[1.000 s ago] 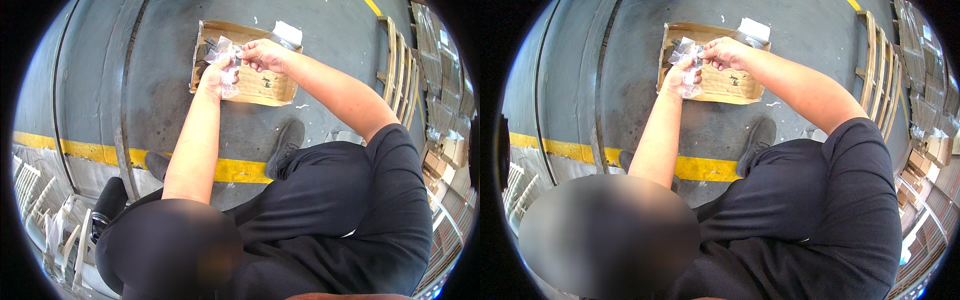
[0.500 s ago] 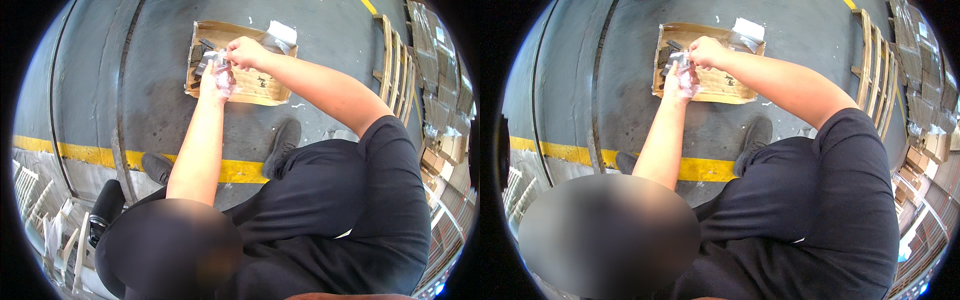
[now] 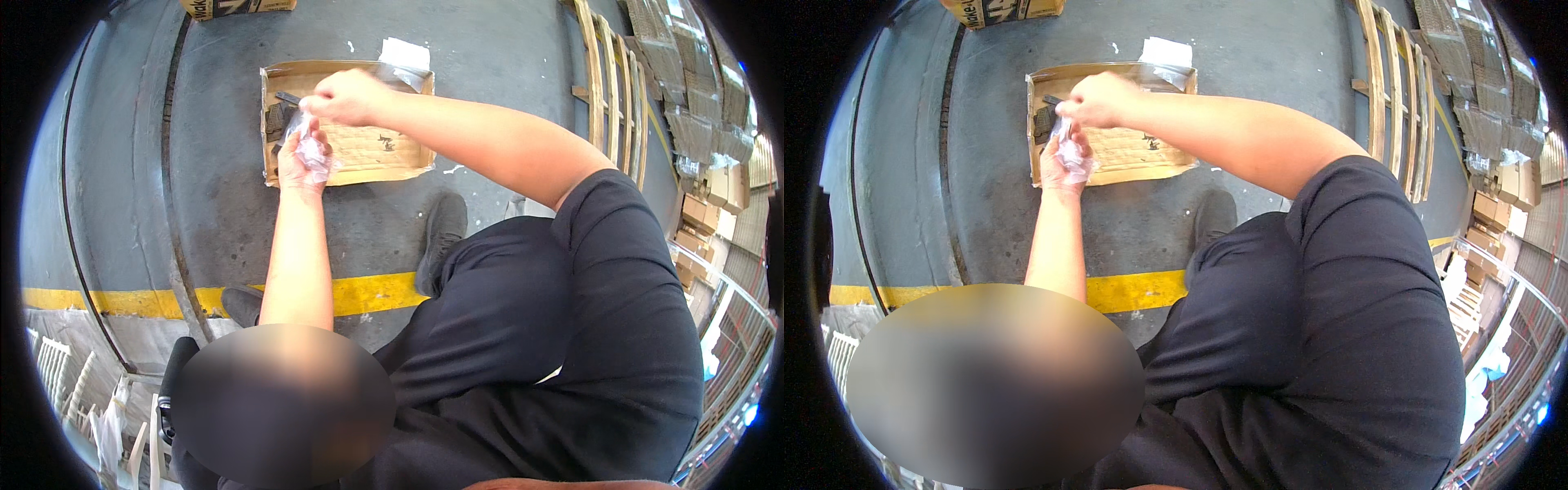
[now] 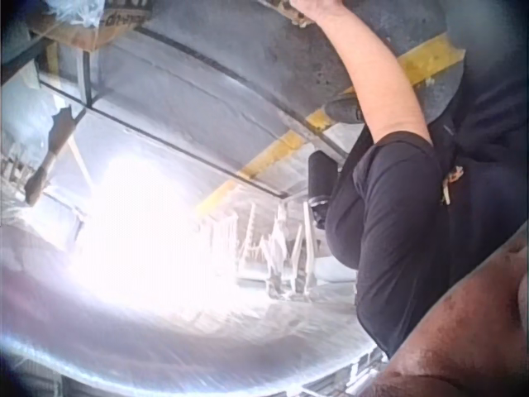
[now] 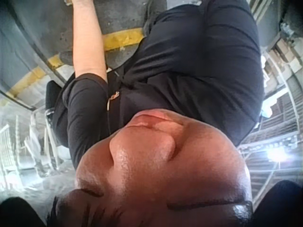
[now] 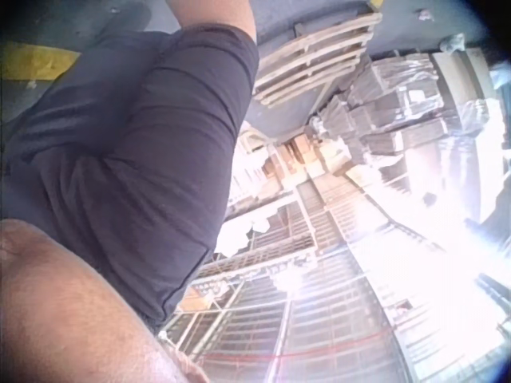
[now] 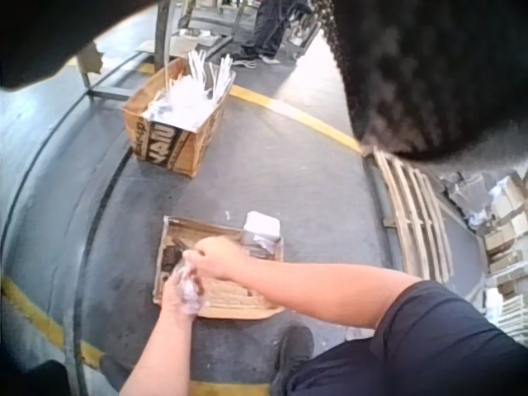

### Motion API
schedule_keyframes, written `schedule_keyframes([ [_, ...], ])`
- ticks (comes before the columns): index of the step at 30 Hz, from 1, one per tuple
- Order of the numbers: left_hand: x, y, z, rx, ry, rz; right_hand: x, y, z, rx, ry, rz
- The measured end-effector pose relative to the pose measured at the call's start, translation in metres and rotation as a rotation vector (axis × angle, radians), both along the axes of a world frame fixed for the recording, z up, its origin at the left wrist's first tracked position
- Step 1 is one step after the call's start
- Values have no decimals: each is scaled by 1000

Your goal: The person sits on the floor and unpacks small black plastic parts from clear plastic bags into a cardboard box. They open each bag, remove the contents, and place the parts into the box while discarding the empty bags.

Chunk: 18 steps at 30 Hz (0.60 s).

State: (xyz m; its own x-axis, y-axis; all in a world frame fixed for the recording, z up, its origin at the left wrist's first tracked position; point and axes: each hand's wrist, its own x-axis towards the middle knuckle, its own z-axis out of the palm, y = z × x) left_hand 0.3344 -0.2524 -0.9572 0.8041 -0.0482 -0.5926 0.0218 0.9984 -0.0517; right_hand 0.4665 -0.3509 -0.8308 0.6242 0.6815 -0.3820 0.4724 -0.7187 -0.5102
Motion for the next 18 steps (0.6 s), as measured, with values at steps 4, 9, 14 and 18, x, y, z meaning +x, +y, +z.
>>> schedule_keyframes([
  [4, 3, 0, 4, 237, 218, -128, 31, -61, 5, -431, -294, -4],
  [9, 6, -16, 10, 454, 194, -122, 53, -119, -20, -545, -474, 127],
  [14, 16, -20, 37, 373, 274, -363, 65, -118, -24, -470, -379, 136],
  [18, 18, 13, 29, 1080, 242, -614, 71, -86, 5, -224, -233, 334],
])
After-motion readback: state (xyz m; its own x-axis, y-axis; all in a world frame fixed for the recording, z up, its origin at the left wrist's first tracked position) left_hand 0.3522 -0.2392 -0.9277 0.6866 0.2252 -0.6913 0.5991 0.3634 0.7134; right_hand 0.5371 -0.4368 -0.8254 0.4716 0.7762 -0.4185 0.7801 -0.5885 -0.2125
